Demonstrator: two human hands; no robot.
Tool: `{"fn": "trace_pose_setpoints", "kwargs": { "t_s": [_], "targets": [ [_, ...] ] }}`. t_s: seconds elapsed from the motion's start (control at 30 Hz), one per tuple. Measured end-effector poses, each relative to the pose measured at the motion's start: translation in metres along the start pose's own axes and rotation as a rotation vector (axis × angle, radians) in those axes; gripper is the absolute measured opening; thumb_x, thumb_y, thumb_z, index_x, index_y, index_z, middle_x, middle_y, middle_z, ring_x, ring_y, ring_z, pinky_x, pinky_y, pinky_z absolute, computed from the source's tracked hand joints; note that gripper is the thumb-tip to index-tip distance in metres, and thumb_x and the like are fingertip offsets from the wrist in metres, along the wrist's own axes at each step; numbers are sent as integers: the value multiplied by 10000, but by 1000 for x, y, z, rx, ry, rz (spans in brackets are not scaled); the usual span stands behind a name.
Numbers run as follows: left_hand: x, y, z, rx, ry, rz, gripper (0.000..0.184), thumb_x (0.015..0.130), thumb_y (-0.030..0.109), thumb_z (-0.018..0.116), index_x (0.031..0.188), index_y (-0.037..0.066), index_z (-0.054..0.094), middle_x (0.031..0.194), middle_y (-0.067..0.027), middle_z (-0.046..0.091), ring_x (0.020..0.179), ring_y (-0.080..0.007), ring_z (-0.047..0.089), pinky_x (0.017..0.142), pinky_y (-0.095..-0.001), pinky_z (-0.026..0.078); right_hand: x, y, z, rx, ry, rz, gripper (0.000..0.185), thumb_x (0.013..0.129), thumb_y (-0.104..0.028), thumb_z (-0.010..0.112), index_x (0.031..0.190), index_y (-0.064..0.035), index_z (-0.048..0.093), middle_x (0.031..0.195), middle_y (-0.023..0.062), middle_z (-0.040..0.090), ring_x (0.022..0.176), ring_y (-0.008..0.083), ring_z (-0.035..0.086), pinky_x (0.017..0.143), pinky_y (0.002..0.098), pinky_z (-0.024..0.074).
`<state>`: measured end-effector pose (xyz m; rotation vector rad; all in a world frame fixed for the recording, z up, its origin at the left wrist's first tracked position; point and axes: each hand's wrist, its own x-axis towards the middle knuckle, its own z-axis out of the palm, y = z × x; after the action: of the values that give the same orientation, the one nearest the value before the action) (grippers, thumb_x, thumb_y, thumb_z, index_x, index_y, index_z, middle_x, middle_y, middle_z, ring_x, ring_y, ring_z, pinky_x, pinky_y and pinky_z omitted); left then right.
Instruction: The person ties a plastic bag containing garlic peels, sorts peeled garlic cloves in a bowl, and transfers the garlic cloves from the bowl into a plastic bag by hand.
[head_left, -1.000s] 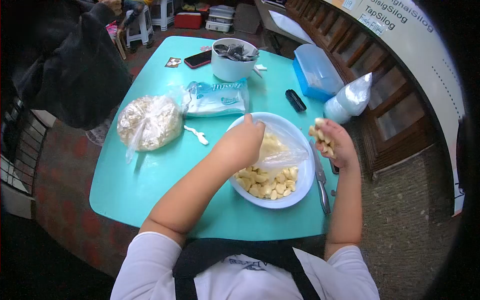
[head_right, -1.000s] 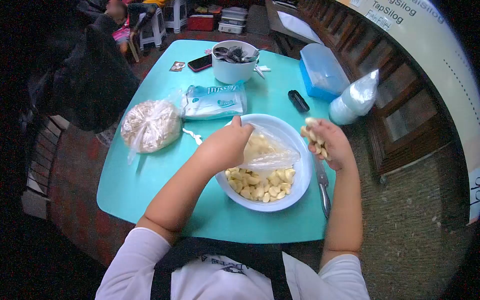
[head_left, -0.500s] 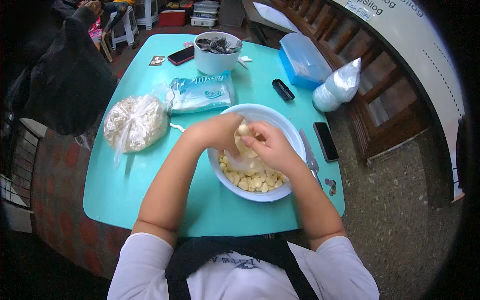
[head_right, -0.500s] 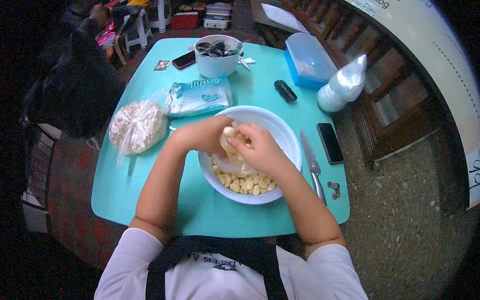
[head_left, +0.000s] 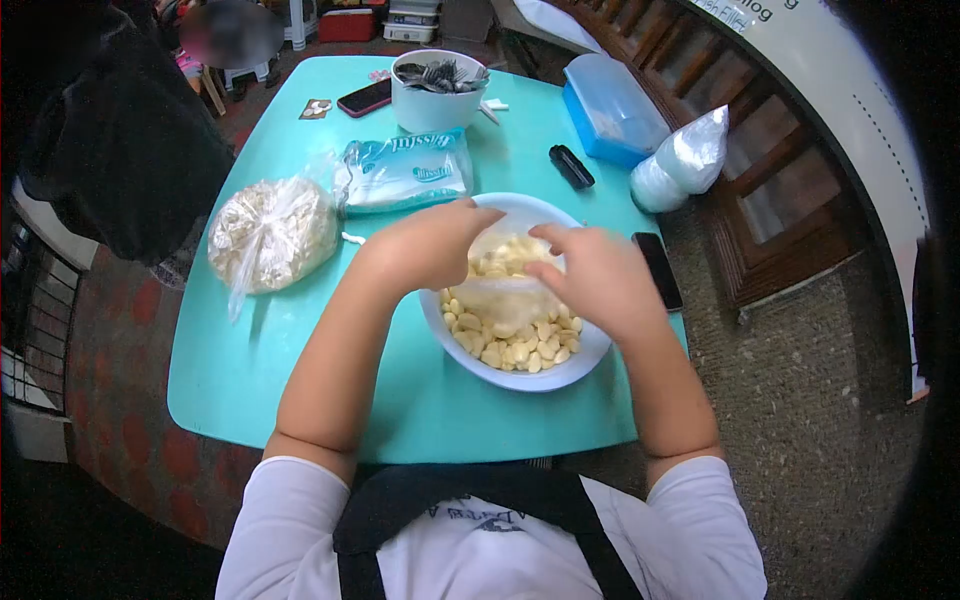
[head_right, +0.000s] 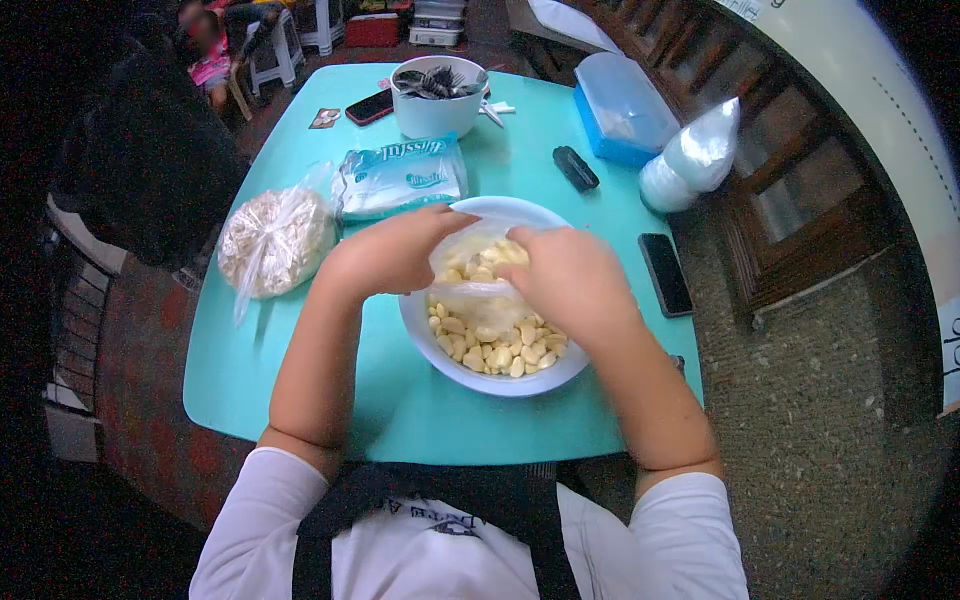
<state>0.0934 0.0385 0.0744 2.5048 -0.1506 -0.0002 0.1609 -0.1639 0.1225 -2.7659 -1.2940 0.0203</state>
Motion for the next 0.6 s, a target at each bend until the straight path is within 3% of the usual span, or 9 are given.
{"fn": "trace_pose_setpoints", "kwargs": {
  "t_s": [0.07,0.17,0.27,0.37,0.47,0.6],
  "targets": [
    [-5,2,-4,-19,82,58,769,647,-140,577,1394,13,479,1297,-194,556,1199,-359,554,1007,-374,466,-3,3,-14,46,141,-56,311,901,-299,636,1140,-106,687,950,180,706,842,360,677,765,459,532],
    [-10,0,-8,-97,221,132,780,653,-148,569,1410,-2,451,1375,-202,520,1251,-352,526,1031,-365,444,0,13,-28,399,354,-117,280,894,-273,645,1081,-71,697,905,180,705,814,344,681,742,438,533],
    [-11,-4,-9,-177,347,202,777,664,-146,567,1419,-22,429,1452,-204,467,1320,-330,479,1067,-356,414,-3,38,-17,488,274,27,289,867,-264,671,1027,-25,694,874,176,701,762,326,682,724,431,535],
    [-15,2,-15,-210,387,255,771,677,-138,571,1425,-33,415,1496,-196,428,1370,-305,436,1099,-345,382,-10,49,12,272,-133,30,399,818,-263,746,1107,5,685,923,161,713,841,259,698,722,378,550],
    [-22,11,-23,-166,429,314,774,685,-127,581,1434,-32,407,1507,-188,419,1389,-296,415,1116,-340,360,-17,39,41,170,-147,-69,722,713,-506,774,1208,1,635,1301,237,583,1129,357,601,944,468,478],
    [-27,15,-28,-190,426,316,777,684,-110,605,1431,-28,409,1494,-200,427,1391,-318,410,1131,-356,350,-30,32,82,-41,-211,-69,952,638,-617,771,1354,-34,541,1477,266,384,1283,459,436,1060,497,401]
  ]
}}
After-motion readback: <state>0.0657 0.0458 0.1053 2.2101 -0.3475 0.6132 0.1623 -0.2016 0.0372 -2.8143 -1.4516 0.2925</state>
